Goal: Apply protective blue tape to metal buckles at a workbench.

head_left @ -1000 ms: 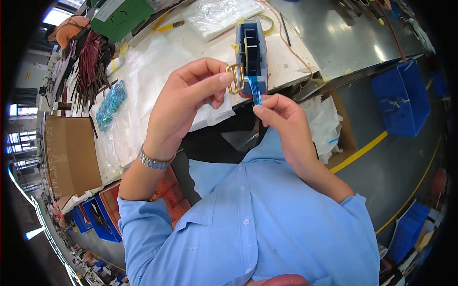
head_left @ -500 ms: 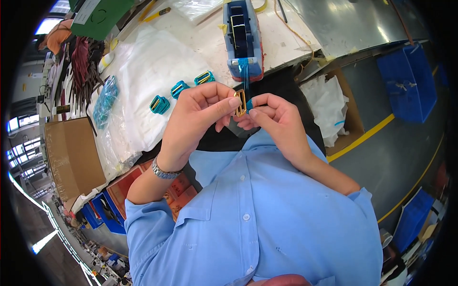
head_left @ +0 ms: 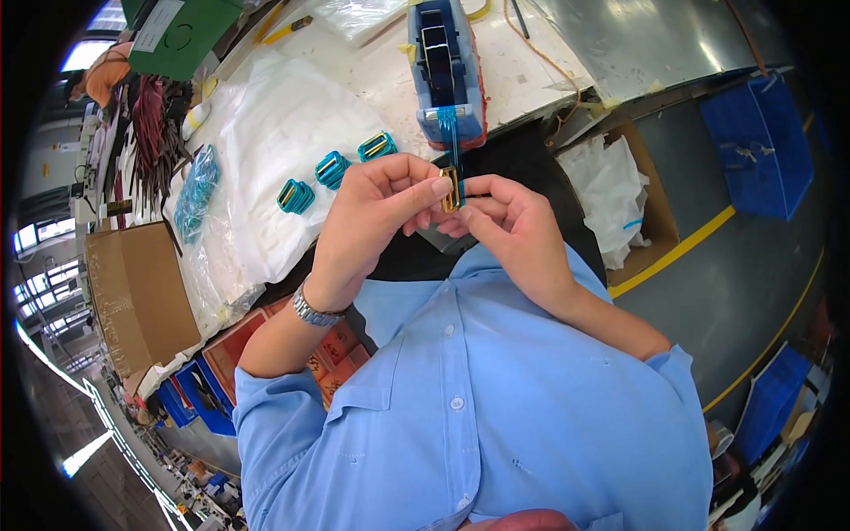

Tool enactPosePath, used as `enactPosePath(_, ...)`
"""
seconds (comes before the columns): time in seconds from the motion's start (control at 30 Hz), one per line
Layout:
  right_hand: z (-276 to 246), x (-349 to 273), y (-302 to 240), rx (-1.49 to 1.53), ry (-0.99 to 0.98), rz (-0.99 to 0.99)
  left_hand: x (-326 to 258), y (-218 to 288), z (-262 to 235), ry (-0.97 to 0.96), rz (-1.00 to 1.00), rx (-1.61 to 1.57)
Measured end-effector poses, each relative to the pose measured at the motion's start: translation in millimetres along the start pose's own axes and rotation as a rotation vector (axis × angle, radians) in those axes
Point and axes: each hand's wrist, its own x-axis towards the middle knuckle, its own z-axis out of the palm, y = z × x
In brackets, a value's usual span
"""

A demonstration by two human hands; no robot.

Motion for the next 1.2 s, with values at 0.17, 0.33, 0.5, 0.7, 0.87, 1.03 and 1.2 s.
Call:
enactPosePath(0.17,0,3,4,0.018,0.011,-0.003,4,-4,0,0.01,-0.036,0.009)
enactPosePath(0.33,-4,9,4,-0.02,0.039,0.057,7,-6,1,-0.006,-0.006,0.043)
enactPosePath(0.5,-5,10,7,-0.013,0.059,0.04,6,-17,5,0.052,0.108,0.137)
enactPosePath(0.7,-4,11,6,-0.043,0.063,0.033,10,-30,4,0.043,0.02,-0.025)
enactPosePath(0.87,-8,12,9,0.063,0.034,0.068,12,-36,0,0.023,-0.013,-0.009)
enactPosePath(1.03,-15,1,0,0.292,-0.219,0.438,14,-30,-7,-0.059,-0.102,-0.08)
enactPosePath(1.2,-27,8,2,-0.332,-0.107,0.075,17,-19,-13,-0.121,-0.218,-0.158)
